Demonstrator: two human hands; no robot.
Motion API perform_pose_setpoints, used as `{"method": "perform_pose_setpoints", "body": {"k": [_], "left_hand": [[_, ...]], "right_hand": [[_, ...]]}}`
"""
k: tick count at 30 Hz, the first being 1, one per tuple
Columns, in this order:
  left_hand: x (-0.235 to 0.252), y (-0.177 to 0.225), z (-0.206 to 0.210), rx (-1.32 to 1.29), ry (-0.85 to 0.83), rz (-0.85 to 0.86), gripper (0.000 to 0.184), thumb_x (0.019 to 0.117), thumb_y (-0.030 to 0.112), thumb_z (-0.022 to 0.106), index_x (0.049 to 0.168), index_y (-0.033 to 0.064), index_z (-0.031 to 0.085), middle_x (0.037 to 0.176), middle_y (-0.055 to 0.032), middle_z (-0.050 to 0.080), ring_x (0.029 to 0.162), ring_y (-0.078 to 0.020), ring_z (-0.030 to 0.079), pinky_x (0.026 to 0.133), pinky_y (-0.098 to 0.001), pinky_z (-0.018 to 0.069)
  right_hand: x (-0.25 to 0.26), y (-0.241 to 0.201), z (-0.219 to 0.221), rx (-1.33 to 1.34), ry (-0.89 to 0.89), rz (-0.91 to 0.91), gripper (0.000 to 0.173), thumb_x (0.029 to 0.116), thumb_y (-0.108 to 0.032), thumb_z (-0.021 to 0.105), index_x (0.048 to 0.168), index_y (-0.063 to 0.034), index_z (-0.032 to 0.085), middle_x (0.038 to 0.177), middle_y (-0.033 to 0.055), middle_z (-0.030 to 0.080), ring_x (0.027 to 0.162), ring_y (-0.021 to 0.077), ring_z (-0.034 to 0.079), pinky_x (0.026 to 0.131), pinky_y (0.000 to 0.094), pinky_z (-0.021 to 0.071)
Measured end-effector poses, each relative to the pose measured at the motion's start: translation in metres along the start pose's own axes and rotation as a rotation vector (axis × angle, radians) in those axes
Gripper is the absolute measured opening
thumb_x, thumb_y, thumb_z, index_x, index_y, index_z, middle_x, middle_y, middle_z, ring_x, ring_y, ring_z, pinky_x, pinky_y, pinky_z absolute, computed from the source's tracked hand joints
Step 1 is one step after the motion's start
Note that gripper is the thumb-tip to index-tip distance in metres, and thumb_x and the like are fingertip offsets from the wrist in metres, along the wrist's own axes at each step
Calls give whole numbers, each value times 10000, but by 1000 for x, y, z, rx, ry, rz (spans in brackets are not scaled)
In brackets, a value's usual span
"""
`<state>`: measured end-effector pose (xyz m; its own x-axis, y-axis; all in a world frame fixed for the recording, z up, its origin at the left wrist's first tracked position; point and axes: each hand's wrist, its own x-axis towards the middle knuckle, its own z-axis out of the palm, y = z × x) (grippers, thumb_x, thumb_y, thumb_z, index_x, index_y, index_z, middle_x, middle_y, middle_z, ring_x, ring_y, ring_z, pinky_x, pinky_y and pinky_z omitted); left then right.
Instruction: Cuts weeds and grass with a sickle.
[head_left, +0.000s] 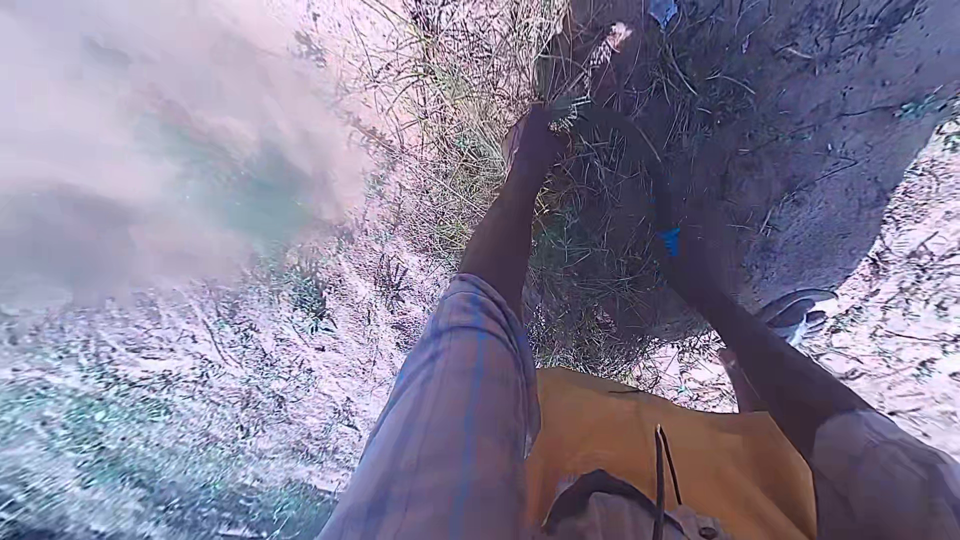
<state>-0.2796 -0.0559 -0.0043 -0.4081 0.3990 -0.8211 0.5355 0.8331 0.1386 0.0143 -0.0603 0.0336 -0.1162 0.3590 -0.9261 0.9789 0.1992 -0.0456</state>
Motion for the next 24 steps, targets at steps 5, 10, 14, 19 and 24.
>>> {"method": "perform_pose_setpoints", "body": {"k": [5, 10, 14, 19, 24], "left_hand": [[4, -6, -3, 2, 27, 9, 427, 1090, 182, 407, 1485, 33, 471, 1361, -263, 620, 1311, -420, 581, 1076, -614, 441], [-4, -11, 5, -22, 123, -21, 403, 1090, 169, 396, 1453, 45, 518, 1333, -246, 644, 1297, -405, 595, 1067, -593, 451], [-44, -39, 29, -149, 207, 42, 418, 1126, 227, 337, 1438, 46, 548, 1308, -265, 646, 1238, -439, 617, 1022, -632, 456], [-148, -76, 89, 221, -278, 172, 360, 1071, 114, 478, 1409, 73, 595, 1585, -206, 438, 1174, -480, 642, 891, -645, 530], [-168, -80, 75, 292, -711, 114, 485, 1043, 214, 580, 1505, 80, 512, 1668, -197, 286, 1486, -483, 327, 1086, -718, 353]], "right_hand": [[-98, 89, 58, -52, -161, 179, 449, 1021, -198, 568, 1413, 10, 500, 1109, 303, 688, 1049, 495, 677, 867, 665, 502], [-114, 98, 34, 121, 88, 68, 454, 993, -178, 619, 1327, 120, 543, 1002, 368, 671, 965, 557, 664, 831, 700, 475], [-102, 83, 18, 270, 197, 31, 501, 973, -176, 645, 1347, 131, 515, 984, 343, 661, 907, 511, 653, 808, 672, 474], [-96, 68, 11, 313, 217, -26, 505, 971, -171, 633, 1369, 114, 508, 971, 331, 665, 868, 484, 662, 793, 655, 487], [-77, 42, -16, 245, 299, -182, 460, 983, -165, 630, 1296, 160, 539, 996, 371, 660, 915, 534, 663, 815, 664, 491]]}}
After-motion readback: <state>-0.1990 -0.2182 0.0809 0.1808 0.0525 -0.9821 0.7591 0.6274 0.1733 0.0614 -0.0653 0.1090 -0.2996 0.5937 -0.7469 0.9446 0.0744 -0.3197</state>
